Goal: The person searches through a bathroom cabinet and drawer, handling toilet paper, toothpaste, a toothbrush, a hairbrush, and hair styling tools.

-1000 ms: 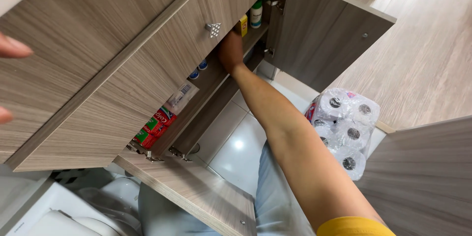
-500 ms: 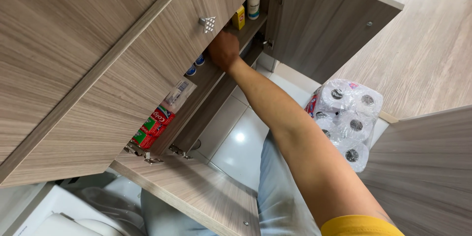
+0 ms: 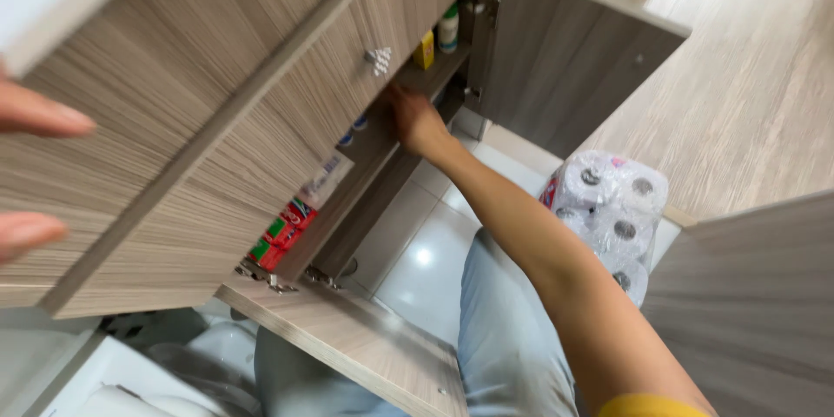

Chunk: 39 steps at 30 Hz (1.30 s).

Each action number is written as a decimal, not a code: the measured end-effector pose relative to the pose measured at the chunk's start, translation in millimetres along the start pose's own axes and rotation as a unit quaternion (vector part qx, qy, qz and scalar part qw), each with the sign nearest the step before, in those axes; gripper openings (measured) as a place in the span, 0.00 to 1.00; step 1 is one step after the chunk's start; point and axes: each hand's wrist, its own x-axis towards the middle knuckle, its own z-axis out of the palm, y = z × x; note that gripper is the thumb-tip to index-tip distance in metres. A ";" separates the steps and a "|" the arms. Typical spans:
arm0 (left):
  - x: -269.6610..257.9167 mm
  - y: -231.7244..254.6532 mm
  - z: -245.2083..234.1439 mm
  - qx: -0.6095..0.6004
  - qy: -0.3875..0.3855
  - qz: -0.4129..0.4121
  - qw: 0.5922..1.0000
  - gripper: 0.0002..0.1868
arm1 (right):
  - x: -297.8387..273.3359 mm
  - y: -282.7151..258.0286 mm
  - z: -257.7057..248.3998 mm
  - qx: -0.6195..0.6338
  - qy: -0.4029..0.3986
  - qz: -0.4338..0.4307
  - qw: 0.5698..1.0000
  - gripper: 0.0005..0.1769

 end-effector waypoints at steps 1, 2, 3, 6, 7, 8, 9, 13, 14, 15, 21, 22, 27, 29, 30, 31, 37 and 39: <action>6.2 48.7 -7.9 0.020 0.014 0.001 1.000 0.32 | -21.8 -12.2 -27.1 0.075 0.011 0.022 0.997 0.22; -0.2 110.3 -33.2 0.043 0.033 -0.001 0.999 0.32 | -38.8 -24.5 -54.3 0.149 0.022 0.036 0.988 0.23; 4.2 135.8 -39.1 0.051 0.048 -0.001 0.998 0.32 | -52.3 -32.2 -79.0 0.143 0.029 0.021 0.989 0.23; 16.9 188.8 -60.1 0.046 0.106 -0.001 0.993 0.26 | -72.1 -53.4 -159.0 0.225 0.148 0.040 0.962 0.10; 19.6 192.2 -66.9 0.003 0.094 0.020 0.995 0.23 | -71.4 -60.7 -188.6 0.211 0.188 0.044 0.958 0.08; 20.7 194.7 -72.0 -0.044 0.076 0.040 0.995 0.21 | -76.6 -68.6 -214.1 0.200 0.224 0.052 0.953 0.08; 22.1 195.8 -76.9 -0.033 0.098 0.040 0.994 0.21 | -63.6 -74.6 -239.2 0.195 0.231 0.029 0.953 0.08; 18.7 205.7 -80.9 -0.086 0.062 0.047 0.993 0.18 | -43.0 -116.3 -320.3 0.176 0.300 -0.069 0.935 0.08; 18.5 208.3 -81.9 -0.097 0.054 0.048 0.993 0.17 | -36.4 -130.5 -338.8 0.170 0.309 -0.091 0.931 0.09; 17.8 211.2 -83.8 -0.091 0.068 0.047 0.992 0.17 | -26.5 -142.5 -350.1 0.168 0.310 -0.105 0.930 0.09; 12.9 228.4 -94.6 -0.097 0.050 0.005 0.994 0.17 | 38.9 -192.2 -389.7 0.025 0.258 -0.194 0.946 0.11; 12.0 228.1 -94.5 -0.092 0.052 0.006 0.994 0.17 | 47.0 -202.2 -393.7 -0.001 0.239 -0.198 0.951 0.13; 10.4 222.6 -91.6 -0.082 0.059 0.015 0.995 0.15 | 110.6 -226.1 -398.8 -0.044 0.161 -0.201 0.965 0.19; 11.3 220.2 -90.0 -0.078 0.049 0.021 0.996 0.15 | 140.6 -229.8 -395.4 -0.101 0.135 -0.187 0.968 0.22; 10.4 221.1 -91.9 -0.080 0.050 0.018 0.995 0.15 | 157.6 -228.2 -393.2 -0.101 0.131 -0.189 0.968 0.22; 10.0 222.0 -93.8 -0.079 0.042 0.011 0.996 0.15 | 174.8 -226.3 -390.8 -0.135 0.104 -0.168 0.971 0.22; 11.5 218.8 -93.6 -0.081 0.020 -0.002 0.997 0.15 | 225.1 -217.7 -387.9 -0.267 -0.032 -0.035 0.963 0.31; 9.7 218.1 -92.8 -0.085 0.019 -0.001 0.996 0.15 | 219.3 -221.1 -387.9 -0.312 -0.088 0.017 0.946 0.34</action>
